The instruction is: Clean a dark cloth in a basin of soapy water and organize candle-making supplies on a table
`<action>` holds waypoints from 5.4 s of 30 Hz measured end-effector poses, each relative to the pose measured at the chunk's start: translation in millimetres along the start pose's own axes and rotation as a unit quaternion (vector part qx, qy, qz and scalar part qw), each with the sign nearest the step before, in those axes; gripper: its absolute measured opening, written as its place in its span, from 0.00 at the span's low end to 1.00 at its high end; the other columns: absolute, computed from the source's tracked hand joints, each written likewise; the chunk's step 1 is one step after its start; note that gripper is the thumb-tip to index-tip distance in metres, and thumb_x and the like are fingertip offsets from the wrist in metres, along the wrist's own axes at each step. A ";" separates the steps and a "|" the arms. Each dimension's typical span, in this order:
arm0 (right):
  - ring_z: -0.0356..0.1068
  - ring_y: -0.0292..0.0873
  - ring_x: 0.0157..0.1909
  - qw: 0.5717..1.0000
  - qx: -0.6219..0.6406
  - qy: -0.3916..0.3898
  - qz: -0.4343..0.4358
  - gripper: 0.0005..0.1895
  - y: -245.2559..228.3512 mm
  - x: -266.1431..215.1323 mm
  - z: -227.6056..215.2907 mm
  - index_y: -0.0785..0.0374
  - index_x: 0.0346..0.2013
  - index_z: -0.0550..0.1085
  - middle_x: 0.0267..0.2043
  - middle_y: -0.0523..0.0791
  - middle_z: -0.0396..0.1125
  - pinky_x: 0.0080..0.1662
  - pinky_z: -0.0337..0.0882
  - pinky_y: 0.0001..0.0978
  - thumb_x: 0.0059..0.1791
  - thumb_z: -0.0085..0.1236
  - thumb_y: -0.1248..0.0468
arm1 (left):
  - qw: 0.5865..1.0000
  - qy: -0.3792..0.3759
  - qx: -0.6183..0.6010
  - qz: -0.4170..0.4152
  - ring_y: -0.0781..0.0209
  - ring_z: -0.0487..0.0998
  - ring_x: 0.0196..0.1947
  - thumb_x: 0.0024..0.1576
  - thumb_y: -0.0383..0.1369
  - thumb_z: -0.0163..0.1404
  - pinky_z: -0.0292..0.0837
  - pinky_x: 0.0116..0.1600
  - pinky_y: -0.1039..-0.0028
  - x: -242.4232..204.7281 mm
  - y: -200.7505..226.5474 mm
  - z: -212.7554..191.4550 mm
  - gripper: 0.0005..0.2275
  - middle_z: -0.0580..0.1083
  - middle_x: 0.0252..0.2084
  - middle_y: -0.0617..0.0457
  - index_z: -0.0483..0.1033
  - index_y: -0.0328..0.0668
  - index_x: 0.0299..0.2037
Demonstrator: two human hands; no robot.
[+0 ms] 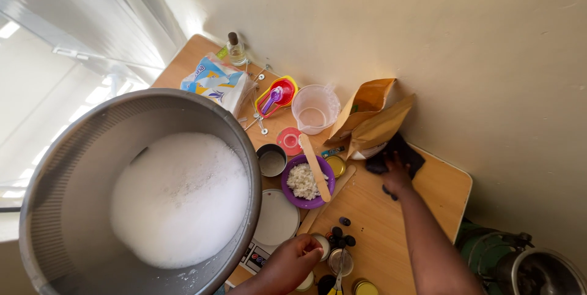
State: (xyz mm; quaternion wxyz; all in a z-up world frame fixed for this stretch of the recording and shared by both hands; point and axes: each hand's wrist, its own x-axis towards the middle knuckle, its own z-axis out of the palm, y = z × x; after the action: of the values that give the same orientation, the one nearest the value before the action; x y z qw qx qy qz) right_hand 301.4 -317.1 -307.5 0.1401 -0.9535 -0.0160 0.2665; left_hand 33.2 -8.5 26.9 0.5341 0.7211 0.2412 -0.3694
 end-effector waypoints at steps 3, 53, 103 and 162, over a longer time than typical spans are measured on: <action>0.21 0.64 0.72 0.999 0.045 -0.011 0.003 0.41 -16.0 -65.4 -2.5 0.36 0.69 0.45 0.75 0.41 0.25 0.68 0.29 0.45 0.43 0.42 0.67 | 0.999 -0.014 0.016 0.038 0.72 0.71 0.35 0.54 0.42 0.43 0.62 0.40 0.78 2.6 10.2 2.2 0.09 0.74 0.36 0.64 0.75 0.54 0.36; 0.71 0.48 0.36 0.629 0.535 0.547 0.137 0.13 -20.4 -185.7 -164.4 0.70 0.42 0.69 0.40 0.52 0.66 0.27 0.85 0.33 0.53 0.43 0.61 | 0.996 -0.036 0.032 0.073 0.69 0.70 0.34 0.55 0.42 0.43 0.61 0.38 0.74 -4.9 0.6 8.9 0.09 0.73 0.35 0.60 0.73 0.51 0.35; 0.29 0.56 0.75 0.895 0.382 0.223 0.051 0.58 -299.0 -152.0 -179.0 0.50 0.68 0.31 0.71 0.58 0.13 0.52 0.68 0.42 0.38 0.62 0.55 | 0.998 -0.027 0.038 0.038 0.69 0.69 0.34 0.56 0.43 0.42 0.60 0.37 0.75 10.1 2.9 5.6 0.09 0.73 0.35 0.59 0.72 0.51 0.36; 0.68 0.58 0.52 0.961 0.153 -0.023 0.229 0.22 -204.8 -161.4 55.3 0.68 0.49 0.60 0.53 0.55 0.64 0.45 0.72 0.48 0.44 0.51 0.62 | 0.997 -0.011 -0.062 -0.045 0.70 0.73 0.28 0.51 0.40 0.45 0.63 0.36 0.77 68.3 -57.5 22.2 0.08 0.77 0.34 0.62 0.73 0.49 0.30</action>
State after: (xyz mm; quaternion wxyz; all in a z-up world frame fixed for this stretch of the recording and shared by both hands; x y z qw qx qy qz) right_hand 143.7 -123.2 -215.0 0.2187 -0.8925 0.2404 0.3129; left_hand 26.1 -14.7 -64.6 0.5631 0.6712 0.2897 -0.3854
